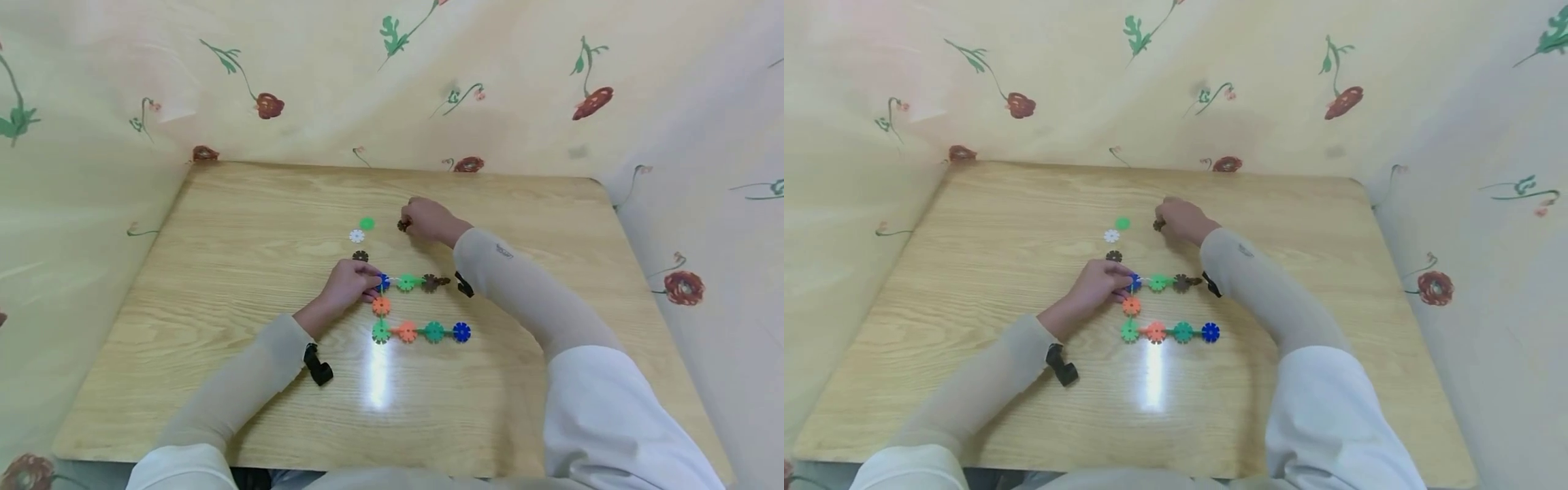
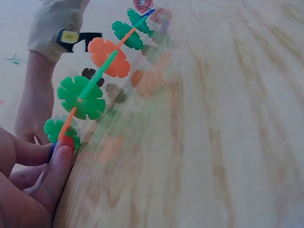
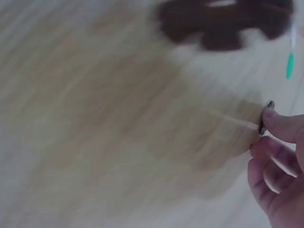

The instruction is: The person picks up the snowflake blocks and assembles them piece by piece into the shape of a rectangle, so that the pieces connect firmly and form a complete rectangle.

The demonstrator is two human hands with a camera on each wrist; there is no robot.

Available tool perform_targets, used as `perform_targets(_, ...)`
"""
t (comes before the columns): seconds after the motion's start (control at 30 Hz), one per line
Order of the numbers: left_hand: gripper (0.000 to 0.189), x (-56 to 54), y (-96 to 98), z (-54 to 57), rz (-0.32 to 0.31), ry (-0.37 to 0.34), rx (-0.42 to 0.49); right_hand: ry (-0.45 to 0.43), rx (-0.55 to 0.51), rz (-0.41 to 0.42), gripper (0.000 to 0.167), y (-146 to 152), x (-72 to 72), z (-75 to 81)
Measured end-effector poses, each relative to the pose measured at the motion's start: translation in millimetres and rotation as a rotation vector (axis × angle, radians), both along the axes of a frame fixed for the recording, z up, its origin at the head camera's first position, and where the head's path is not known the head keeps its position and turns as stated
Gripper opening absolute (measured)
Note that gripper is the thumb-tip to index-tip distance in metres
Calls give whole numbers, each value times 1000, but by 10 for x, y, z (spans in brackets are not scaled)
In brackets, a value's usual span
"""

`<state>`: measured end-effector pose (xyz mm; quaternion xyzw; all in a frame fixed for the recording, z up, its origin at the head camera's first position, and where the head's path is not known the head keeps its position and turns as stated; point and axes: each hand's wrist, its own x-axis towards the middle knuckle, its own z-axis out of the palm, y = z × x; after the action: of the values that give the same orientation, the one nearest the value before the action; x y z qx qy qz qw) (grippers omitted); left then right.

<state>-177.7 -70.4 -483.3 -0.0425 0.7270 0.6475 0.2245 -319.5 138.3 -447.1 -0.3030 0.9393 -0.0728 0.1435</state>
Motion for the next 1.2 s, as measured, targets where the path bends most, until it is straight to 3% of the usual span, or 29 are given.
perform_targets(0.07, 21, -3, -2, 7, 0, 6, -1, 20, -14, -12, 17, 78, 47, 17)
perform_targets(0.23, 21, 12, -4, -2, -5, -3, -3, -17, -45, -33, 43, 189, 153, -27)
perform_targets(0.33, 22, 33, -2, -4, -2, -18, -7, -29, -28, -38, 47, 172, 190, -87)
perform_targets(0.47, 21, 36, 32, -19, 6, -23, -3, -40, -38, -63, 32, 175, 214, -95)
perform_targets(0.6, 18, 42, 44, -24, 39, -1, -9, -105, -160, -110, 12, 271, 251, -65)
perform_targets(0.7, 18, 55, 48, -8, 57, 18, -20, -146, -322, -199, 9, 460, 391, -44)
perform_targets(0.77, 19, 59, 67, -12, 55, 27, -20, -177, -417, -301, 10, 646, 562, -44)
perform_targets(0.93, 18, 73, 52, 8, 105, 44, -41, -409, -673, -555, 20, 975, 962, -104)
perform_targets(1.03, 17, 83, 35, 30, 124, 49, -54, -524, -774, -622, 25, 1045, 1115, -132)
perform_targets(1.2, 20, 93, 69, 32, 92, 48, -52, -538, -828, -691, 27, 1095, 1272, -143)
